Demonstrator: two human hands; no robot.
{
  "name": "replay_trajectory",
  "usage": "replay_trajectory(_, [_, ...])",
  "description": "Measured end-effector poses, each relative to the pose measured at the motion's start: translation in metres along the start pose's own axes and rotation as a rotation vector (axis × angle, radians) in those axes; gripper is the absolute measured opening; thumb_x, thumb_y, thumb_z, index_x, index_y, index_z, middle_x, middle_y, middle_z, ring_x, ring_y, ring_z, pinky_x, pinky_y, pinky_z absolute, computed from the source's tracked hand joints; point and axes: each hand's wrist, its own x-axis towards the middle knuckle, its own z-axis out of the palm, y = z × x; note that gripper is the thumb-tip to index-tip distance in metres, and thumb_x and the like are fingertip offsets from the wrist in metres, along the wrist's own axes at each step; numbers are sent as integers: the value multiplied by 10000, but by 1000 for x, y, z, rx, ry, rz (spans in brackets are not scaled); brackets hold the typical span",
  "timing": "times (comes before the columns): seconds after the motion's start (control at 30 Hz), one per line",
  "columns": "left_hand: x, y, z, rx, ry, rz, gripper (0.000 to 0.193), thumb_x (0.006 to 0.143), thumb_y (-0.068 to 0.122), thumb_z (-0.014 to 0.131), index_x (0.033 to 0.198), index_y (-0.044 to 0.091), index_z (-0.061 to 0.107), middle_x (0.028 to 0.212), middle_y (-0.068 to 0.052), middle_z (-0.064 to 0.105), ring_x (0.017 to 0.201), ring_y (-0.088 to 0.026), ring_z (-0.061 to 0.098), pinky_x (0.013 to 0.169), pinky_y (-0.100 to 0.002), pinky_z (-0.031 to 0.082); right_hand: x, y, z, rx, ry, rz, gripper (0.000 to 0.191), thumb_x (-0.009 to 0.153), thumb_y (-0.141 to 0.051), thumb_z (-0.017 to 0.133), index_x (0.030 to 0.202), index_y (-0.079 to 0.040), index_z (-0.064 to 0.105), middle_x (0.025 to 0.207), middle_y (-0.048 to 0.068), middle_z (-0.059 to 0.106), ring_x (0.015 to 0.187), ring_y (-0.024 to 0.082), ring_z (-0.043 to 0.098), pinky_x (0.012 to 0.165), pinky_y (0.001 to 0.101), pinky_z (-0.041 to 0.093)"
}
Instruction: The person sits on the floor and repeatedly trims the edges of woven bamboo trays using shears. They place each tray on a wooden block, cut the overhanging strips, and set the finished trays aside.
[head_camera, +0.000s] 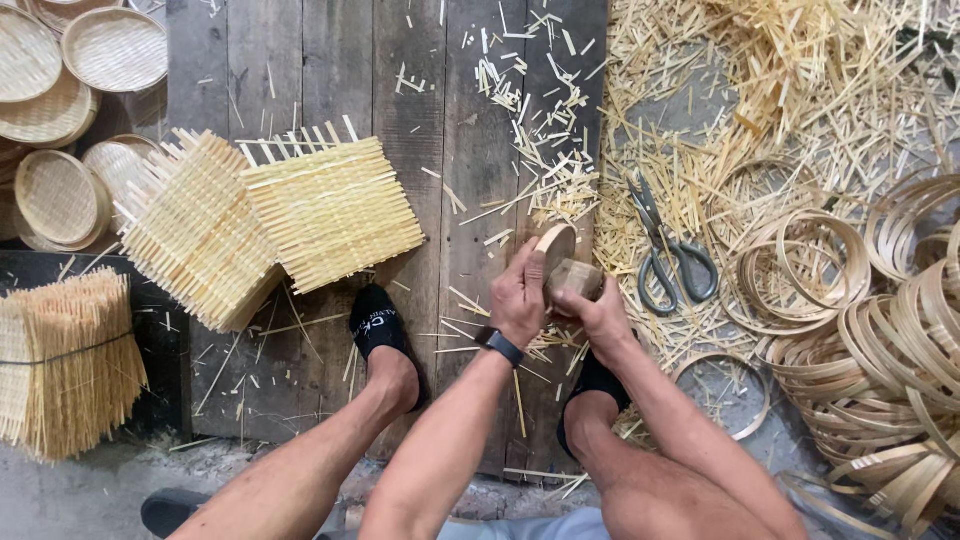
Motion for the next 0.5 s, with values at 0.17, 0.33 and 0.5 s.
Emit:
replay_trajectory(0.17, [25, -66, -31, 7, -122, -274, 541, 996, 541, 451, 1200, 125, 730, 943, -144, 768, 885, -300, 745, 759, -382, 593, -14, -1, -27, 270, -306, 13, 731, 765, -398, 752, 1288, -54, 372, 1155, 132, 568, 1011, 250, 660, 800, 451, 629])
replay_trajectory(0.33, [42, -138, -100, 656, -602, -246, 324, 929, 346, 620, 1115, 130, 773, 999, -194, 740, 909, -371, 722, 864, -459, 560, -27, -3, -68, 308, -301, -56, 760, 780, -416, 706, 1383, -28, 455, 1152, 137, 620, 1036, 267, 668, 859, 455, 618])
replay_trajectory(0.5, [88, -130, -113, 714, -569, -234, 280, 858, 285, 731, 1038, 84, 806, 948, -198, 750, 896, -357, 733, 837, -444, 576, -25, 12, -91, 329, -191, -27, 621, 843, -377, 659, 1296, 44, 600, 1095, 179, 716, 988, 302, 712, 840, 449, 611])
